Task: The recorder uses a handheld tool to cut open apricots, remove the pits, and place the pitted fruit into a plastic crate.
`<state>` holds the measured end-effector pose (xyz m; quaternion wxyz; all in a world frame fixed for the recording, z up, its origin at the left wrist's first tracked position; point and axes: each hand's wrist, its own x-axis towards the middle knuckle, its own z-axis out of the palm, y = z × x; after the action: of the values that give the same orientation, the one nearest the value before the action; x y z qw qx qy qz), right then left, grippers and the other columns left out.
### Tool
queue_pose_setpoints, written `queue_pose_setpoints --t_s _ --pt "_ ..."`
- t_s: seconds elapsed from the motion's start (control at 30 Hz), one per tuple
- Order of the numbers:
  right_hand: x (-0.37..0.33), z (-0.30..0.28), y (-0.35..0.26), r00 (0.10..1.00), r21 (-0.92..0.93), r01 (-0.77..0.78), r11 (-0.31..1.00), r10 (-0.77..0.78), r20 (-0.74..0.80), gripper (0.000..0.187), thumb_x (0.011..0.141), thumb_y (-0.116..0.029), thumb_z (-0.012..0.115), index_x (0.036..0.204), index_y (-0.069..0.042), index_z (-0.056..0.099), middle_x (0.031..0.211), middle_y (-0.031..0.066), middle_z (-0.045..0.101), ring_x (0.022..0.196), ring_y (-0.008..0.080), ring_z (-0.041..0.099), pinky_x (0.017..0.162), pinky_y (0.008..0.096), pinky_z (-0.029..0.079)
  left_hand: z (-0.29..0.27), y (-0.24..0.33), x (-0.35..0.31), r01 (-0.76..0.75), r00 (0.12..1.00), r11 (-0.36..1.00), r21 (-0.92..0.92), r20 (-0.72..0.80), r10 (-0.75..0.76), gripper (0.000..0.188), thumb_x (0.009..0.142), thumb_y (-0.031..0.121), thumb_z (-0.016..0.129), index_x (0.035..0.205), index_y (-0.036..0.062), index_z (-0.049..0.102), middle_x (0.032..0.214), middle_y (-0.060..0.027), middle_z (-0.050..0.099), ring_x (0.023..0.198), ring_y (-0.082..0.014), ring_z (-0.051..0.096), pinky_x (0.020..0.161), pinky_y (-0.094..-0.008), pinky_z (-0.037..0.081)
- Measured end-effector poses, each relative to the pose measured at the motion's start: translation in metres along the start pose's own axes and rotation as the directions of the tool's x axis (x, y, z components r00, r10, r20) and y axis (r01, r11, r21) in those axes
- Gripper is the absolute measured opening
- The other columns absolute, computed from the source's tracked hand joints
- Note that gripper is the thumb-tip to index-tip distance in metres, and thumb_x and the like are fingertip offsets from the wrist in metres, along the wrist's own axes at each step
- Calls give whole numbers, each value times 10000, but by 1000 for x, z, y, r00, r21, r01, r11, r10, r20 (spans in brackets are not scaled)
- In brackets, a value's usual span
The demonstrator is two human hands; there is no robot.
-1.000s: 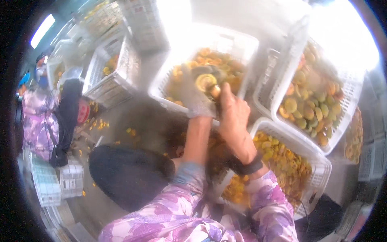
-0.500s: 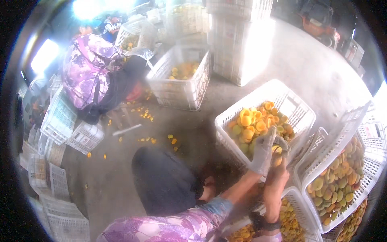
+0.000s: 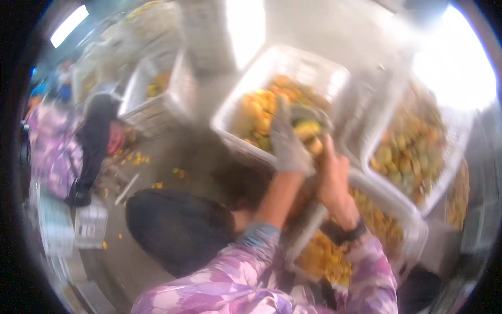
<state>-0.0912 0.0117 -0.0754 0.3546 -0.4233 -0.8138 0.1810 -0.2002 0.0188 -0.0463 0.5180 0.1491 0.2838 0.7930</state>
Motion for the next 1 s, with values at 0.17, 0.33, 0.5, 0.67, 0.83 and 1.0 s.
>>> queue_pose_setpoints --t_s 0.17,0.33,0.5,0.67,0.83,1.0 --pt "4 -9 -16 995 -72 3 997 -10 -97 278 779 79 495 1030 -29 442 673 189 546 584 389 544 516 455 397 15 3 6 -108 994 991 -78 26 111 577 977 513 396 717 31 580 657 -109 623 548 -208 610 530 -288 512" --pt "5 -16 -4 998 -97 26 995 -31 -58 216 804 44 509 963 -51 399 738 216 582 657 427 576 537 474 422 25 -6 7 -90 996 994 -63 -16 89 547 978 485 420 701 36 565 652 -110 612 529 -223 604 523 -295 524" --pt "6 -2 -2 996 -122 62 991 -68 -49 352 751 36 553 1070 -40 425 703 205 582 644 424 576 529 472 418 8 -2 15 -54 998 980 -193 -30 49 514 981 480 416 721 66 577 658 -87 612 537 -199 603 506 -279 511" --pt "-13 19 29 968 -252 -163 954 204 148 653 652 62 707 1260 40 468 697 55 579 627 163 530 553 333 450 -16 -31 18 -90 985 995 33 -148 94 449 951 484 483 823 72 606 718 -30 613 609 -134 592 524 -254 482" --pt "-3 -21 29 730 66 -597 799 508 457 306 740 1 652 1005 34 502 677 27 546 583 149 526 502 282 428 -12 -43 14 12 996 974 225 -86 8 586 956 495 478 556 73 556 508 -31 547 447 -109 516 444 -217 391" --pt "-2 -25 56 864 19 279 960 -260 431 222 803 -18 548 1013 -12 475 585 36 484 450 104 420 367 263 302 -20 -76 27 -184 958 908 377 -138 251 539 961 404 529 551 56 558 491 -22 525 445 -76 481 429 -214 366"
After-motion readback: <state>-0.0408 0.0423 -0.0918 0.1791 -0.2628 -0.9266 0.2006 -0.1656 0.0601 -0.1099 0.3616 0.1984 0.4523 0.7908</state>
